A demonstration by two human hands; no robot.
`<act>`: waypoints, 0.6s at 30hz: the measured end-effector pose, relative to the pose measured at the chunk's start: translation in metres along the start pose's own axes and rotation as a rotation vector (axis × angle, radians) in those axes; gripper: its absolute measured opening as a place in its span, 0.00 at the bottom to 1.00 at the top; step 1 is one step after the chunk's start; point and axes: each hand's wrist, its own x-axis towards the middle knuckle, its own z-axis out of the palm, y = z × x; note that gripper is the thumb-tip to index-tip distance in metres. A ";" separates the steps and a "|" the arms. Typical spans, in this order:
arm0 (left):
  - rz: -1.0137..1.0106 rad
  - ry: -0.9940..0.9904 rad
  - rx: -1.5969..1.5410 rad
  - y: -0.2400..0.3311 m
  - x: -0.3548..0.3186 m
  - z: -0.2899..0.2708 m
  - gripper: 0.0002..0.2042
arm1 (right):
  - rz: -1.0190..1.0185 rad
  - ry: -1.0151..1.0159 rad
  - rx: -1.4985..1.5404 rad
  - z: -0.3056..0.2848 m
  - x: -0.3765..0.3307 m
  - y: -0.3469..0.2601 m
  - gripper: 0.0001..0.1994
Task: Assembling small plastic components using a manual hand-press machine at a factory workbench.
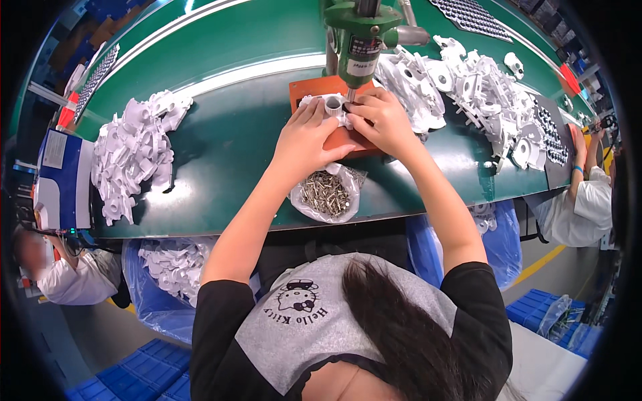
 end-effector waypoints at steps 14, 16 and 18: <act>0.003 0.124 0.001 -0.007 -0.005 0.009 0.11 | 0.126 0.039 -0.254 0.011 -0.005 -0.032 0.14; -0.007 0.131 -0.005 -0.008 -0.006 0.013 0.10 | 0.199 0.055 -0.111 0.004 -0.008 -0.034 0.10; -0.027 0.142 -0.002 -0.009 -0.008 0.013 0.10 | 0.146 0.122 -0.083 -0.010 -0.018 -0.060 0.06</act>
